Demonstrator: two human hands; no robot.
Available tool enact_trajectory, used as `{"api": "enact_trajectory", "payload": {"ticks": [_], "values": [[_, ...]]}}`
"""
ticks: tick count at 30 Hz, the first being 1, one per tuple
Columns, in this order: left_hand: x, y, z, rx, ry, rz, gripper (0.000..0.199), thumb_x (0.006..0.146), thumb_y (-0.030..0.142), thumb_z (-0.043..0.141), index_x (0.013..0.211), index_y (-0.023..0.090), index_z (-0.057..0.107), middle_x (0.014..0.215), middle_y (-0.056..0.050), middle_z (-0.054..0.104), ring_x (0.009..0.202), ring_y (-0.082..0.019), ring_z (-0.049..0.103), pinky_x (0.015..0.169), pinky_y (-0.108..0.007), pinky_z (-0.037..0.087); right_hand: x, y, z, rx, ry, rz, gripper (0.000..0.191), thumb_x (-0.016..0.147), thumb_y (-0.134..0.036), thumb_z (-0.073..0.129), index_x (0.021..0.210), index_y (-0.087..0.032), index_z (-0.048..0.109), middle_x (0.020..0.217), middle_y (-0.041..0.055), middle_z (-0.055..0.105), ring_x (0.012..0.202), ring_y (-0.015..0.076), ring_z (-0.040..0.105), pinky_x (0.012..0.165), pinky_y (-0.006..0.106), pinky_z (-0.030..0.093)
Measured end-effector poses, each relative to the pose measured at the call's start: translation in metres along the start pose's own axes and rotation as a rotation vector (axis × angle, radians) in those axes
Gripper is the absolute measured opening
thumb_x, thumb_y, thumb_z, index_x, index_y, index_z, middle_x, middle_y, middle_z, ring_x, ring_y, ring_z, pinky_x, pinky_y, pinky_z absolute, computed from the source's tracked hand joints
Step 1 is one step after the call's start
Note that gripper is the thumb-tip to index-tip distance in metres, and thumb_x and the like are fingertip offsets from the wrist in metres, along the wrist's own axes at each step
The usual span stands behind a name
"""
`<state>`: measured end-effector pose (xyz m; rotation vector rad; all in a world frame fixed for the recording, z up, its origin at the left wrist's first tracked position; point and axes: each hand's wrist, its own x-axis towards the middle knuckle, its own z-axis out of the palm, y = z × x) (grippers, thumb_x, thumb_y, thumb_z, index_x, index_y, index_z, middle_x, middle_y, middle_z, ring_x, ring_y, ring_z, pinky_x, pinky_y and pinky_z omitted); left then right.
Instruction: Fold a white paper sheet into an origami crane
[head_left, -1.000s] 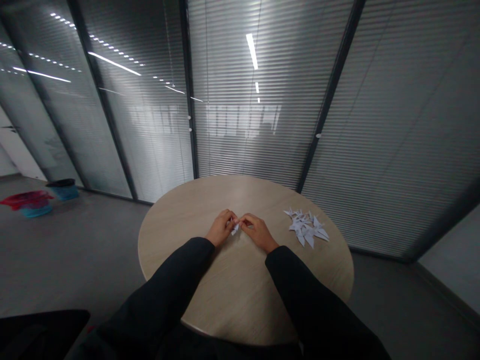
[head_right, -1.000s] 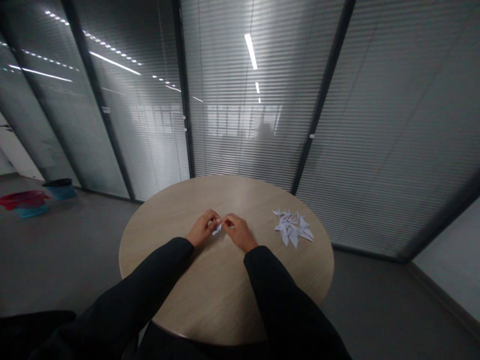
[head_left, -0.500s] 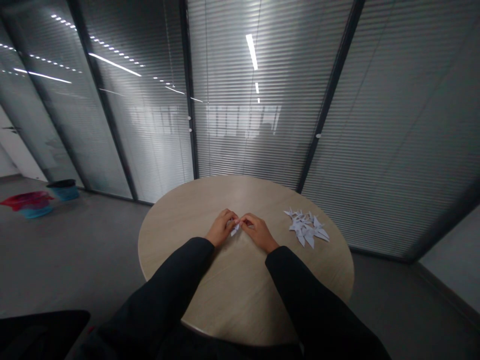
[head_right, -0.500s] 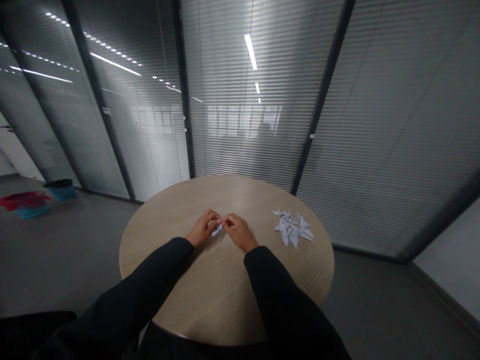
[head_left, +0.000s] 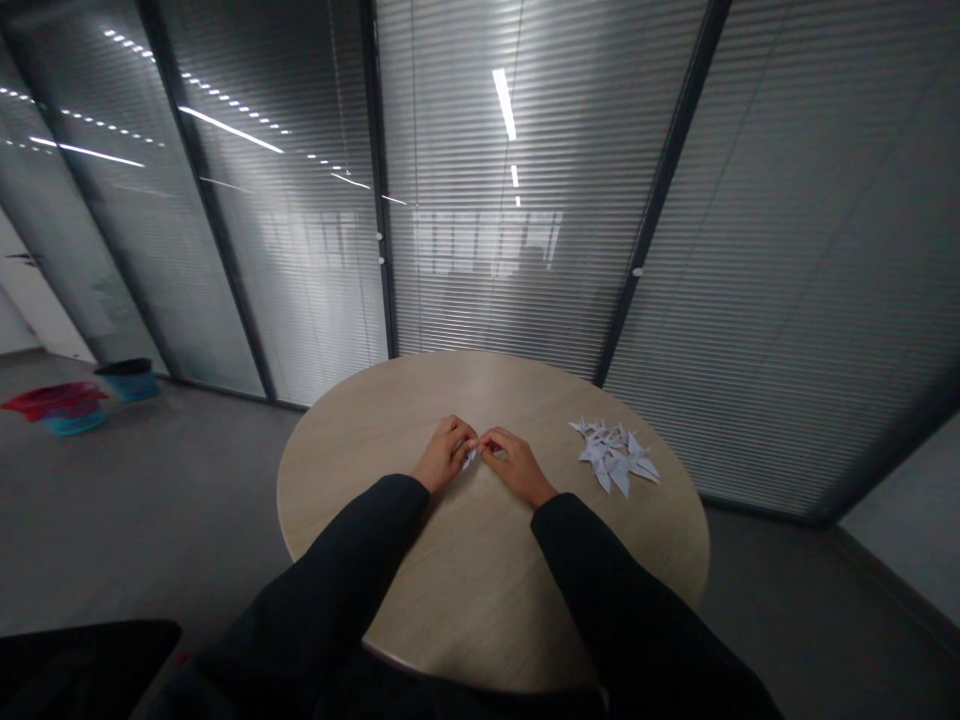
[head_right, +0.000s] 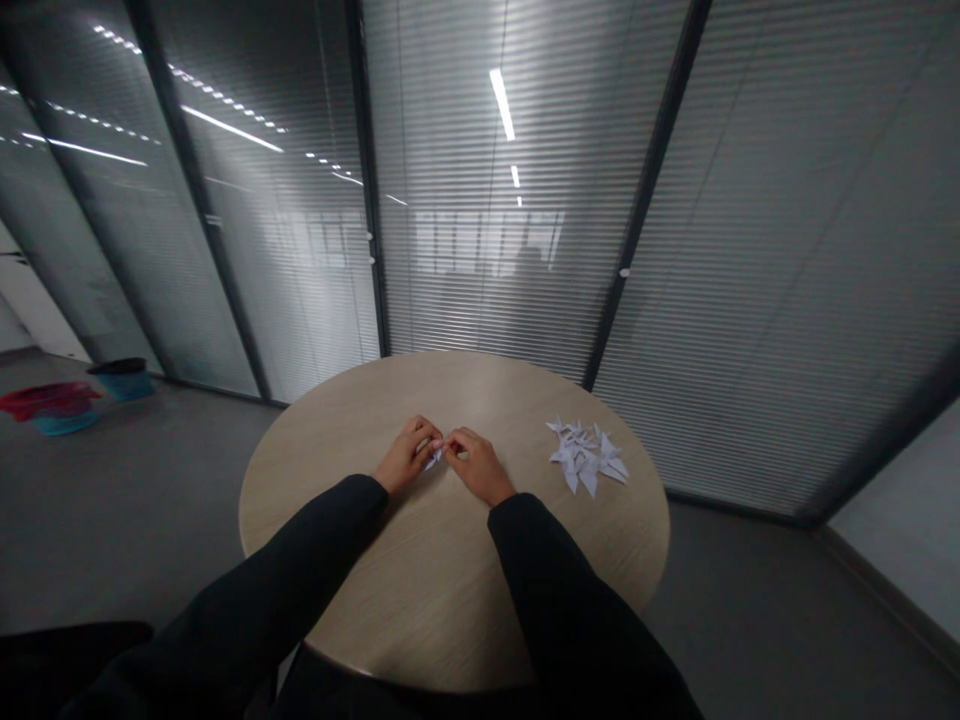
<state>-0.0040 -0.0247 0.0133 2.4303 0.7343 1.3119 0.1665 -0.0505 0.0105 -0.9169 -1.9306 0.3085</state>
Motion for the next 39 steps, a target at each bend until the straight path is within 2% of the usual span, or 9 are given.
{"api": "enact_trajectory", "payload": {"ticks": [19,28,34,39], "values": [[0.0005,-0.0007,0.0021,-0.04,-0.039,-0.065,0.028,0.093,0.035,0.04,0.085,0.014,0.057,0.087,-0.009,0.05,0.089,-0.019,0.046,0.085,-0.034,0.038,0.0001,-0.0022,-0.0013,-0.007,0.001,0.015,0.014,0.087,-0.023,0.05,0.078,-0.015,0.058,0.077,0.003,0.055,0.073,0.012,0.052,0.068,0.023,0.042],[0.0003,-0.006,0.0042,-0.149,0.069,-0.184,0.023,0.089,0.033,0.049,0.085,0.014,0.06,0.089,-0.008,0.051,0.086,-0.017,0.048,0.08,-0.031,0.04,-0.0006,0.0022,0.0012,-0.004,0.005,0.05,0.012,0.086,-0.026,0.055,0.085,-0.015,0.059,0.082,0.0035,0.058,0.076,0.0121,0.054,0.071,0.024,0.044],[0.0007,-0.0027,0.0047,-0.171,0.093,-0.185,0.016,0.085,0.028,0.056,0.083,0.014,0.063,0.087,-0.007,0.051,0.085,-0.016,0.048,0.08,-0.031,0.041,-0.0004,0.0048,0.0011,-0.004,0.008,0.093,0.013,0.082,-0.027,0.062,0.083,-0.014,0.062,0.081,0.0042,0.059,0.075,0.0128,0.055,0.071,0.026,0.045],[0.0004,0.0011,0.0033,-0.166,0.067,-0.16,0.016,0.086,0.027,0.055,0.083,0.014,0.062,0.089,-0.007,0.051,0.086,-0.016,0.048,0.081,-0.031,0.041,0.0002,0.006,0.0011,-0.014,0.016,0.105,0.01,0.08,-0.025,0.063,0.079,-0.014,0.063,0.079,0.0045,0.061,0.073,0.013,0.056,0.071,0.026,0.046]]}}
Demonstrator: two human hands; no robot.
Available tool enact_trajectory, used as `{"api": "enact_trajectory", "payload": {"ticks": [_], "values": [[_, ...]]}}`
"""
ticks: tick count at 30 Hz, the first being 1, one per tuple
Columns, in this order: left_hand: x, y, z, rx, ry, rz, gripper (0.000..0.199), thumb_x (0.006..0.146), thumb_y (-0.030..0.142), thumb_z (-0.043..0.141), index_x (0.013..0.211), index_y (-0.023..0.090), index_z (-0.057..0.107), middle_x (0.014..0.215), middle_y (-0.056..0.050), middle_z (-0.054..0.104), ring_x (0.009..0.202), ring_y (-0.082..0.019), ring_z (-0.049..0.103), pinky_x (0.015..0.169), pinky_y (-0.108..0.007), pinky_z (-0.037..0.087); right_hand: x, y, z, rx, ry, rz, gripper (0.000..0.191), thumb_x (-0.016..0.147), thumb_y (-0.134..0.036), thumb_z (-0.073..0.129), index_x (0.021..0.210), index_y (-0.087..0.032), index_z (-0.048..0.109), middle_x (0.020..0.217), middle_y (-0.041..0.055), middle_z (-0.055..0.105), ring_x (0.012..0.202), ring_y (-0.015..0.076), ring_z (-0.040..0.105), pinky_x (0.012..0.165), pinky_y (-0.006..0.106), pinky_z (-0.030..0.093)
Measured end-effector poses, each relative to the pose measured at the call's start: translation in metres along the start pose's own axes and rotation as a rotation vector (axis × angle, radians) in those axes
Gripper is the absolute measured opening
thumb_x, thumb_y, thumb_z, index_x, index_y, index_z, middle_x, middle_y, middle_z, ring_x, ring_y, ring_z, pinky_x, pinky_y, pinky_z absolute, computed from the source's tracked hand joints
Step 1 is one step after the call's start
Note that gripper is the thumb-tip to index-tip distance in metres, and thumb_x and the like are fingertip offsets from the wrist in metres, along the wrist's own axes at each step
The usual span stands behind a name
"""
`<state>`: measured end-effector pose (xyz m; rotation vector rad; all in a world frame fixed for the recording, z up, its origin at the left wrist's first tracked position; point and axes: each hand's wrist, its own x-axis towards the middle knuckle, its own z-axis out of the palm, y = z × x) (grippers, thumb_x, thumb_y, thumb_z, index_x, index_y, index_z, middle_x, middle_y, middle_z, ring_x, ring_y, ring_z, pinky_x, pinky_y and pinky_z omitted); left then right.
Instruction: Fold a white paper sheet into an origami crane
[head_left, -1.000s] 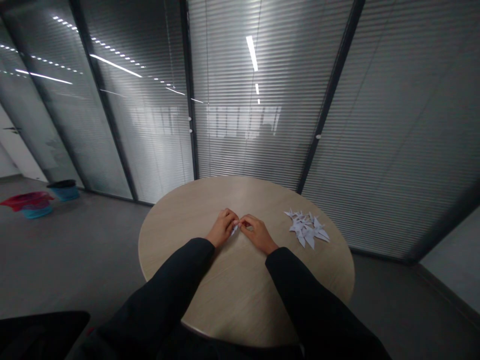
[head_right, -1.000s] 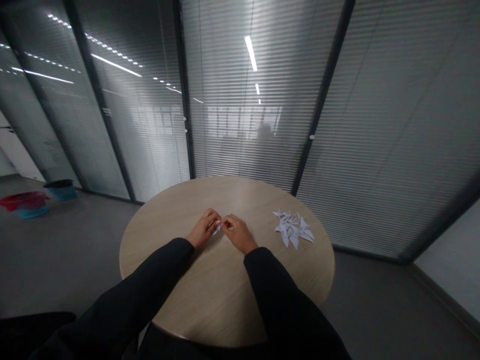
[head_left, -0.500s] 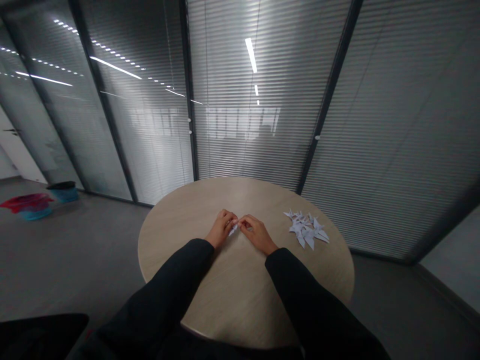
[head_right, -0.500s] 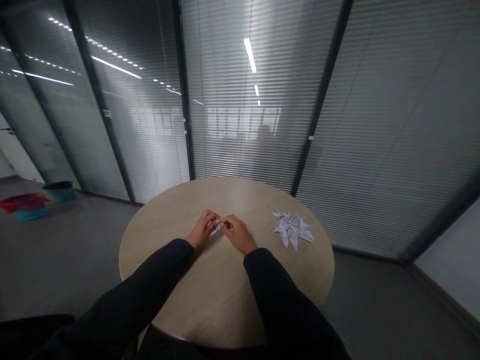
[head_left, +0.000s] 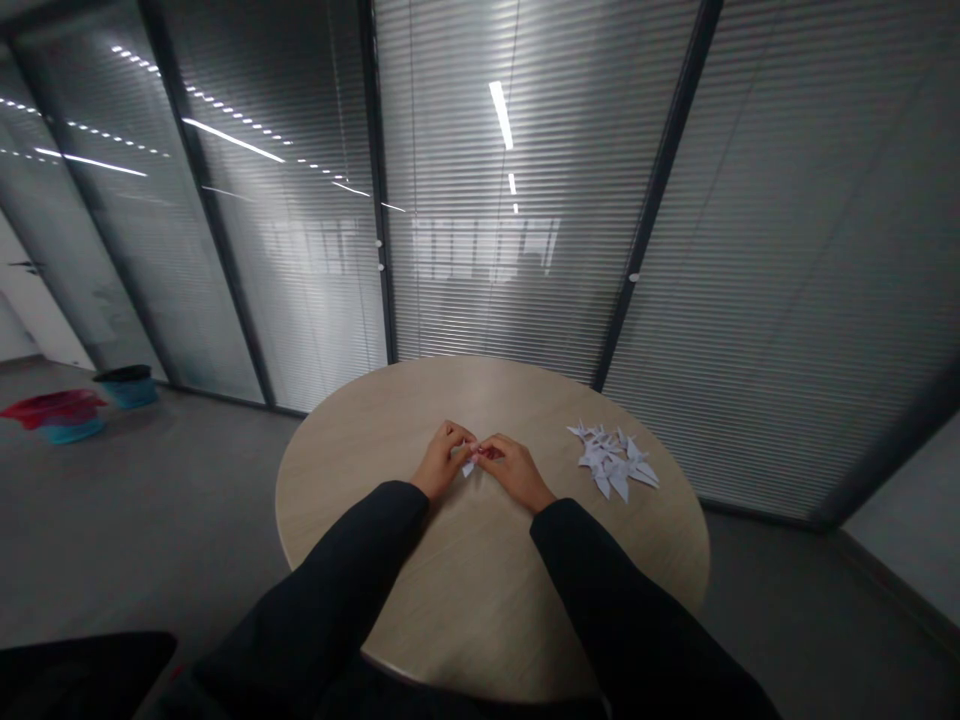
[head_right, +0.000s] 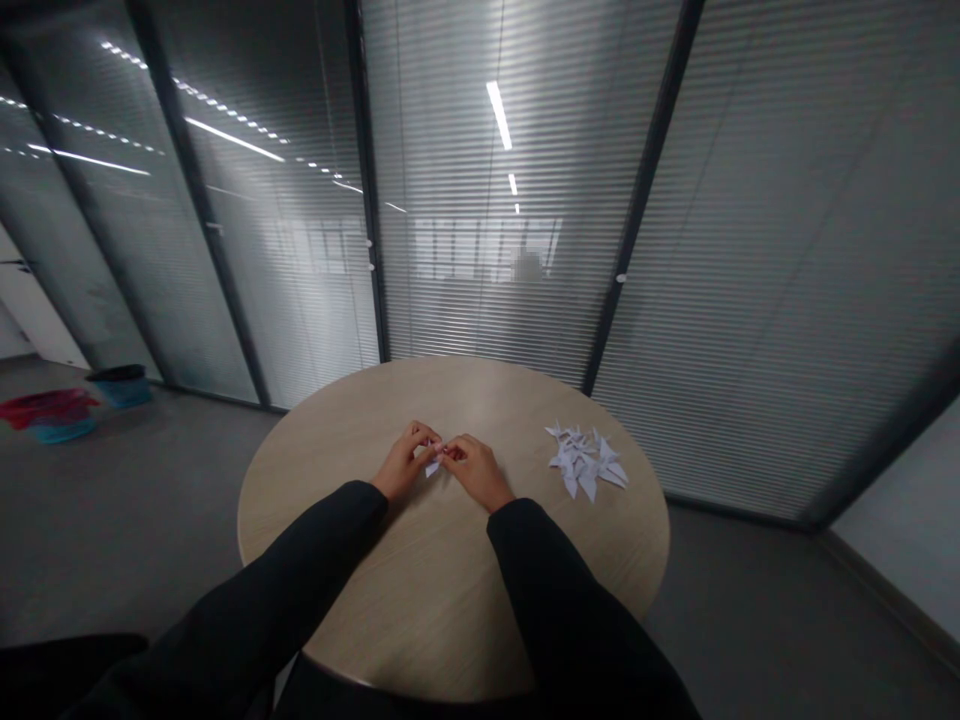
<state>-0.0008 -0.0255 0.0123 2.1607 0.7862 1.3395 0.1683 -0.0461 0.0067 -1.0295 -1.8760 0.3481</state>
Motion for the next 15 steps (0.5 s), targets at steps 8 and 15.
{"api": "enact_trajectory", "payload": {"ticks": [8,15], "values": [[0.0004,-0.001,0.0,0.029,0.033,0.027,0.016,0.085,0.029,0.057,0.083,0.014,0.061,0.088,-0.007,0.051,0.086,-0.016,0.049,0.082,-0.032,0.041,-0.0009,-0.0045,0.0004,0.016,0.056,0.028,0.009,0.079,-0.023,0.063,0.08,-0.015,0.066,0.078,0.004,0.063,0.071,0.013,0.057,0.068,0.025,0.045],[0.0004,-0.0035,0.0014,0.036,0.03,0.022,0.015,0.085,0.028,0.057,0.082,0.014,0.059,0.089,-0.007,0.05,0.087,-0.016,0.048,0.083,-0.032,0.04,-0.001,-0.0043,0.0,0.019,0.065,0.018,0.01,0.079,-0.024,0.062,0.074,-0.015,0.065,0.075,0.004,0.063,0.069,0.0136,0.058,0.066,0.025,0.043]]}}
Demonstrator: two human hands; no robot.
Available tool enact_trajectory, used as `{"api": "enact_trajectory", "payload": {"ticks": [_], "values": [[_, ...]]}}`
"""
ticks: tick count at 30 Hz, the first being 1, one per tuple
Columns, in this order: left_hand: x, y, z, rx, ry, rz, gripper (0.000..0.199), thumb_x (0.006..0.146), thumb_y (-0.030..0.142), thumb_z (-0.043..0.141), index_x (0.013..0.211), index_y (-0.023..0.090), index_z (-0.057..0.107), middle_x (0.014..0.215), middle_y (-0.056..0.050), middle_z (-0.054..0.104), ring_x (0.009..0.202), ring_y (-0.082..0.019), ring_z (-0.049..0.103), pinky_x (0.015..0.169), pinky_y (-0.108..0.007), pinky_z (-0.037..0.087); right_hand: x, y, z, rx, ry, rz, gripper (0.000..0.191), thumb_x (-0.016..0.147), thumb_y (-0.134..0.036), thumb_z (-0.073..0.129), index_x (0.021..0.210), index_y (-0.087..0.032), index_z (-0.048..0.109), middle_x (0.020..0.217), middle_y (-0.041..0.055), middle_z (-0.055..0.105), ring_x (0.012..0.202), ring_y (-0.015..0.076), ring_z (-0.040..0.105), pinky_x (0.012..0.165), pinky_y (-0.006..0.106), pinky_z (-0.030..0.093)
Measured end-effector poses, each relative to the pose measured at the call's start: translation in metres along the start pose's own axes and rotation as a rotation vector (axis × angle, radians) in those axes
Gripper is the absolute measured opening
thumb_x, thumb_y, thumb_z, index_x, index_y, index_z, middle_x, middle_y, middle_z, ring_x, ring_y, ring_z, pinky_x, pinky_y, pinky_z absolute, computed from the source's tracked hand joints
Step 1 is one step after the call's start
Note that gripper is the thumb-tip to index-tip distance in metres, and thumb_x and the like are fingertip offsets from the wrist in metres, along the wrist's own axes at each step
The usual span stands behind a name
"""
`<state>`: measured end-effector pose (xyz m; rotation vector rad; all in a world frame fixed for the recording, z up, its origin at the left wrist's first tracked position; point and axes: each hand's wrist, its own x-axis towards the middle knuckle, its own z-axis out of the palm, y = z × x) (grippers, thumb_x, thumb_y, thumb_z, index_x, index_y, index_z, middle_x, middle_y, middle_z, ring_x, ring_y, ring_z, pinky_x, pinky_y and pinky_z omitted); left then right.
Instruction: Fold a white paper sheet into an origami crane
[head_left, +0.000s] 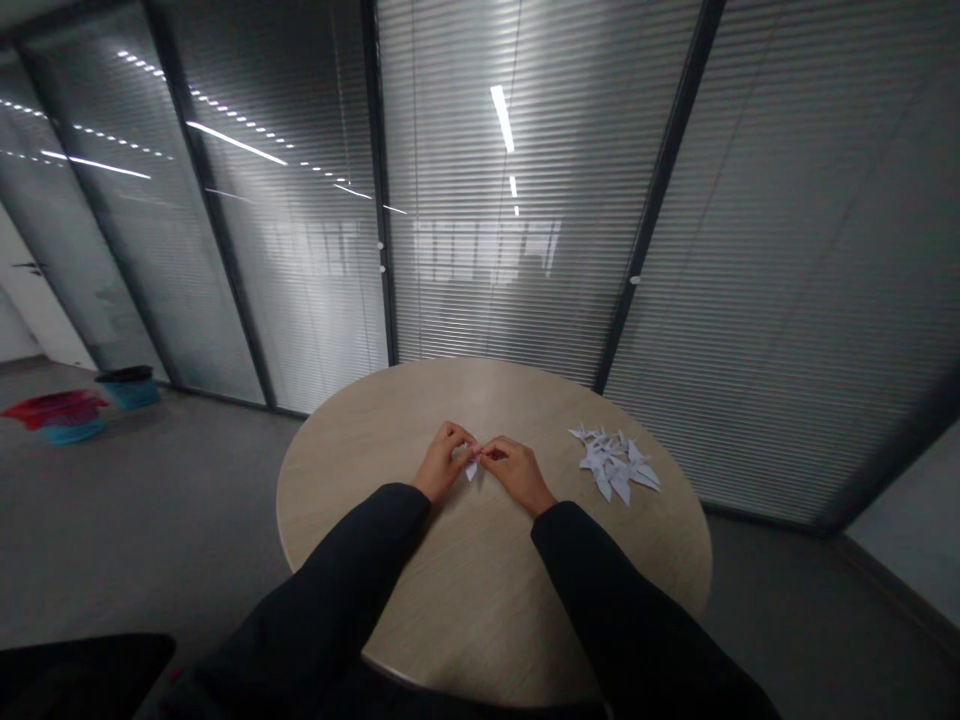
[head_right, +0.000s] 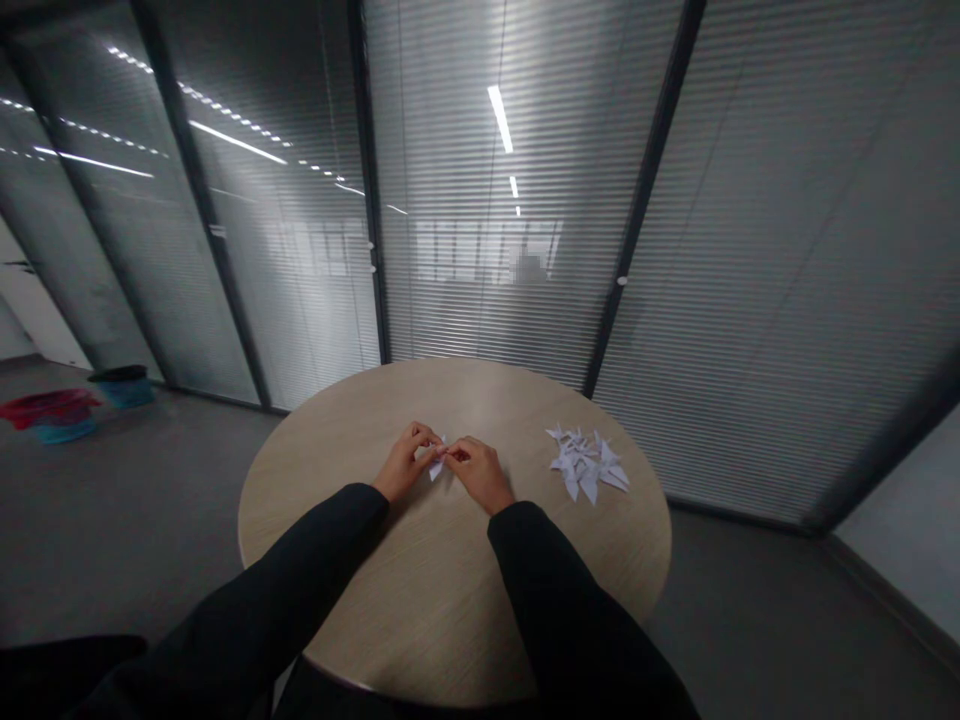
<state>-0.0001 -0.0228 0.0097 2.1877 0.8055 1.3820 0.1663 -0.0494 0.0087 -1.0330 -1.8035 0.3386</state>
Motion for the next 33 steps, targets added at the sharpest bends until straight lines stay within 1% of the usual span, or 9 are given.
{"api": "enact_trajectory", "payload": {"ticks": [5,9,14,18,24,27,30,32,33], "values": [[-0.0026,0.0033,-0.0001,0.02,-0.078,0.035,0.018,0.09,0.03,0.046,0.086,0.015,0.055,0.093,-0.008,0.048,0.09,-0.017,0.047,0.084,-0.032,0.04,0.0,-0.0014,-0.0003,0.025,-0.033,0.028,0.011,0.078,-0.023,0.063,0.071,-0.015,0.066,0.073,0.0035,0.064,0.068,0.0131,0.058,0.065,0.024,0.042],[-0.0034,0.0052,-0.0015,0.034,-0.095,0.039,0.02,0.092,0.031,0.043,0.086,0.016,0.053,0.093,-0.008,0.048,0.09,-0.017,0.047,0.084,-0.032,0.04,0.0,-0.003,-0.0004,0.031,-0.055,0.058,0.013,0.079,-0.026,0.063,0.075,-0.015,0.067,0.075,0.0036,0.064,0.069,0.0133,0.058,0.065,0.024,0.042],[-0.0019,0.0012,-0.0033,0.046,-0.064,-0.02,0.02,0.091,0.032,0.045,0.084,0.016,0.055,0.091,-0.008,0.049,0.089,-0.017,0.047,0.082,-0.032,0.04,0.0009,-0.0019,-0.001,-0.06,-0.052,-0.015,0.013,0.085,-0.026,0.058,0.082,-0.015,0.065,0.08,0.0042,0.062,0.073,0.0135,0.056,0.07,0.025,0.042],[-0.001,-0.0022,-0.0035,0.032,-0.074,-0.063,0.021,0.089,0.034,0.048,0.082,0.015,0.056,0.09,-0.008,0.049,0.087,-0.017,0.048,0.08,-0.031,0.04,0.0011,-0.0012,-0.0029,-0.085,-0.059,-0.064,0.013,0.087,-0.024,0.055,0.082,-0.015,0.064,0.081,0.0042,0.06,0.076,0.0139,0.055,0.071,0.025,0.041],[-0.0004,-0.0003,-0.0039,0.018,-0.123,-0.039,0.024,0.091,0.034,0.044,0.085,0.015,0.056,0.089,-0.008,0.049,0.087,-0.017,0.047,0.081,-0.03,0.038,0.0009,-0.0056,-0.0049,-0.049,-0.08,-0.101,0.013,0.088,-0.022,0.053,0.083,-0.016,0.063,0.08,0.0035,0.058,0.075,0.013,0.054,0.07,0.024,0.041],[0.0002,0.0007,-0.0042,-0.001,-0.125,-0.034,0.023,0.09,0.034,0.045,0.083,0.015,0.057,0.087,-0.008,0.049,0.087,-0.017,0.046,0.081,-0.029,0.038,0.0008,-0.0066,-0.004,-0.025,-0.072,-0.111,0.012,0.087,-0.02,0.053,0.082,-0.015,0.063,0.08,0.0032,0.057,0.074,0.0124,0.054,0.069,0.023,0.041],[0.0007,-0.0003,-0.0034,-0.052,-0.111,-0.079,0.022,0.089,0.034,0.047,0.083,0.015,0.058,0.087,-0.007,0.049,0.085,-0.016,0.047,0.079,-0.029,0.038,0.0011,-0.0075,-0.0037,-0.023,-0.037,-0.11,0.013,0.087,-0.021,0.053,0.081,-0.016,0.063,0.079,0.0032,0.057,0.072,0.0123,0.053,0.068,0.023,0.041],[0.0008,-0.0012,-0.0023,-0.149,-0.099,-0.152,0.019,0.087,0.033,0.052,0.089,0.015,0.056,0.089,-0.007,0.049,0.085,-0.015,0.048,0.077,-0.028,0.04,0.0016,-0.0083,-0.0044,-0.031,0.016,-0.107,0.013,0.086,-0.023,0.053,0.079,-0.016,0.062,0.078,0.0031,0.057,0.07,0.0124,0.052,0.066,0.023,0.041],[0.0007,-0.0011,-0.0017,-0.223,-0.092,-0.213,0.02,0.085,0.033,0.056,0.095,0.015,0.055,0.09,-0.006,0.049,0.085,-0.015,0.049,0.076,-0.027,0.041,0.0018,-0.0086,-0.0048,-0.038,0.049,-0.105,0.013,0.086,-0.023,0.053,0.078,-0.016,0.061,0.077,0.003,0.057,0.069,0.0124,0.052,0.065,0.023,0.041]]}}
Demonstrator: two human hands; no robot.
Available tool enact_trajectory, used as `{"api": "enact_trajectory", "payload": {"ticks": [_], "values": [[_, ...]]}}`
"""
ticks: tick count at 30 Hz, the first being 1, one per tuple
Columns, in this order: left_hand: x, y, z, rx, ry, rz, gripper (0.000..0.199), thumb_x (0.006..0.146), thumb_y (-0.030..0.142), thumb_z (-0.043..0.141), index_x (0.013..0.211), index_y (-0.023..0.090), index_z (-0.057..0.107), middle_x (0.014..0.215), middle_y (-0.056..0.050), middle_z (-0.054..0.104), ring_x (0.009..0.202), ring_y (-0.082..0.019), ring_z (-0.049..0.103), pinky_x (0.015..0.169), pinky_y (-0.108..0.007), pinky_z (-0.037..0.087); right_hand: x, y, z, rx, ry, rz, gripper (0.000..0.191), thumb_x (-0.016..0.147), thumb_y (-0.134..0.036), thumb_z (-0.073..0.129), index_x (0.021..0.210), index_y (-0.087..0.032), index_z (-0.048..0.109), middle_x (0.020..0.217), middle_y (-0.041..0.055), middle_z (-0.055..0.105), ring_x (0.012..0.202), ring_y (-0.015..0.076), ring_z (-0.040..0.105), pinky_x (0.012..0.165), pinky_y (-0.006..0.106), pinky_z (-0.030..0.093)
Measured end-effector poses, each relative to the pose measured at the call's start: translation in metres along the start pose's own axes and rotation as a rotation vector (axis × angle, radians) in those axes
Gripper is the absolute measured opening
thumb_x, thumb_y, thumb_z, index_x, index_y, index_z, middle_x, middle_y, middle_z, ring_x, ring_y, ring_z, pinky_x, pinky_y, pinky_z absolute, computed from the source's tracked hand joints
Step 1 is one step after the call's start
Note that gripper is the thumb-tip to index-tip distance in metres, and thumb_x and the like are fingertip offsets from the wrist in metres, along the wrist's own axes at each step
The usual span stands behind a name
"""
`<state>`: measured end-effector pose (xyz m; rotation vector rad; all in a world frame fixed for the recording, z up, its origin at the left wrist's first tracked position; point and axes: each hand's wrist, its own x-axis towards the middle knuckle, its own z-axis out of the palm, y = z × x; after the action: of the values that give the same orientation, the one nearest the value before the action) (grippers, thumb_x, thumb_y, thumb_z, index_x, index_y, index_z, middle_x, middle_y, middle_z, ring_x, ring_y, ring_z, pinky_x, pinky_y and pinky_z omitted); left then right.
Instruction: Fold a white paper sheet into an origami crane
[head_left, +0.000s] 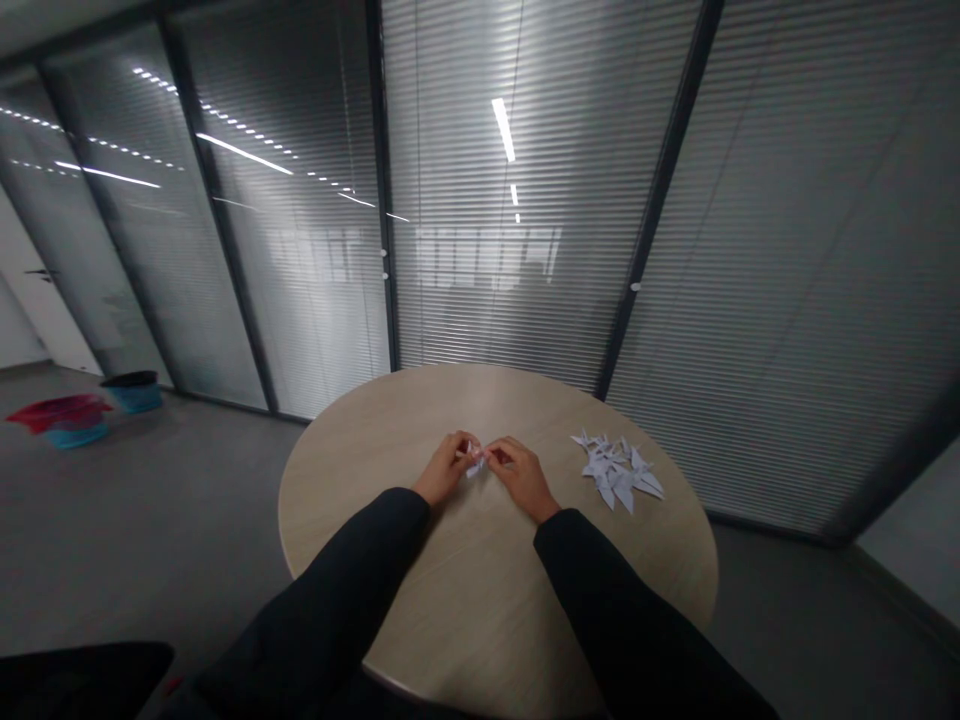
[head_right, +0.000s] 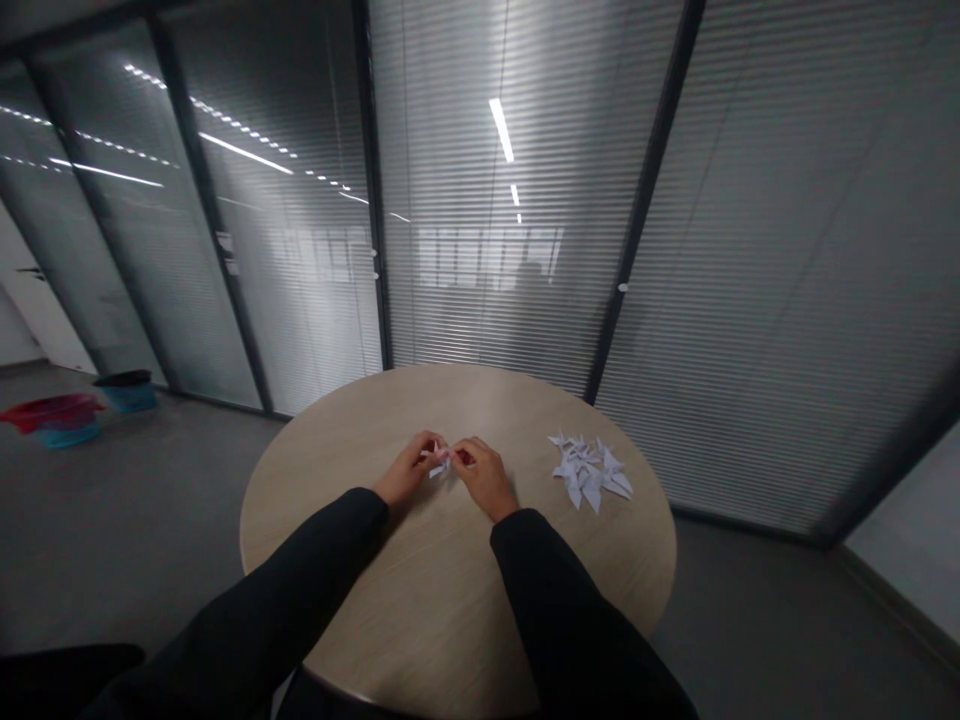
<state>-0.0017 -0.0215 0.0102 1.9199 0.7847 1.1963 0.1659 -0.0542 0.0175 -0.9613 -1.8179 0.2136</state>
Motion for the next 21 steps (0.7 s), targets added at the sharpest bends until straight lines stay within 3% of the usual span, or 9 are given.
{"api": "enact_trajectory", "payload": {"ticks": [4,7,10,14,18,21], "values": [[-0.002,0.005,0.003,-0.385,0.001,-0.321,0.054,0.073,0.031,0.072,0.117,0.018,0.043,0.099,-0.007,0.05,0.088,-0.016,0.054,0.075,-0.031,0.048,0.001,0.001,-0.001,-0.051,0.098,0.014,0.014,0.086,-0.025,0.052,0.077,-0.016,0.059,0.075,0.0028,0.056,0.068,0.0127,0.051,0.065,0.024,0.04],[-0.004,0.012,0.003,-0.588,-0.039,-0.432,0.063,0.068,0.027,0.076,0.118,0.016,0.039,0.101,-0.009,0.054,0.087,-0.018,0.06,0.078,-0.037,0.051,0.001,0.001,-0.001,-0.068,0.112,0.015,0.014,0.085,-0.025,0.051,0.078,-0.016,0.059,0.077,0.0033,0.057,0.068,0.0129,0.051,0.066,0.025,0.04],[-0.003,0.014,0.003,-0.651,-0.024,-0.451,0.053,0.067,0.019,0.076,0.109,0.012,0.044,0.092,-0.009,0.059,0.08,-0.018,0.064,0.077,-0.035,0.052,0.0,-0.001,0.0,-0.045,0.085,0.016,0.016,0.085,-0.027,0.051,0.079,-0.016,0.06,0.079,0.0041,0.058,0.07,0.0135,0.053,0.067,0.025,0.041],[0.001,0.009,0.0,-0.59,0.018,-0.424,0.042,0.067,0.018,0.077,0.098,0.009,0.05,0.081,-0.006,0.061,0.07,-0.015,0.063,0.063,-0.025,0.05,0.001,-0.003,0.0,0.049,0.03,0.105,0.026,0.088,-0.037,0.047,0.082,-0.016,0.061,0.085,0.006,0.06,0.078,0.0153,0.056,0.07,0.026,0.043],[-0.001,0.005,-0.003,-0.466,-0.06,-0.38,0.049,0.063,0.028,0.08,0.099,0.007,0.054,0.074,-0.006,0.061,0.063,-0.012,0.06,0.054,-0.02,0.043,0.001,0.002,0.005,0.142,0.067,0.276,0.038,0.082,-0.048,0.052,0.101,-0.016,0.056,0.089,0.0066,0.061,0.079,0.0165,0.057,0.073,0.029,0.045],[-0.003,0.005,-0.005,-0.394,-0.131,-0.328,0.057,0.061,0.036,0.08,0.102,0.006,0.054,0.073,-0.007,0.062,0.063,-0.012,0.058,0.054,-0.021,0.041,-0.001,0.011,0.01,0.194,0.032,0.383,0.046,0.076,-0.054,0.056,0.103,-0.016,0.055,0.085,0.0054,0.06,0.077,0.0166,0.056,0.072,0.029,0.045]]}}
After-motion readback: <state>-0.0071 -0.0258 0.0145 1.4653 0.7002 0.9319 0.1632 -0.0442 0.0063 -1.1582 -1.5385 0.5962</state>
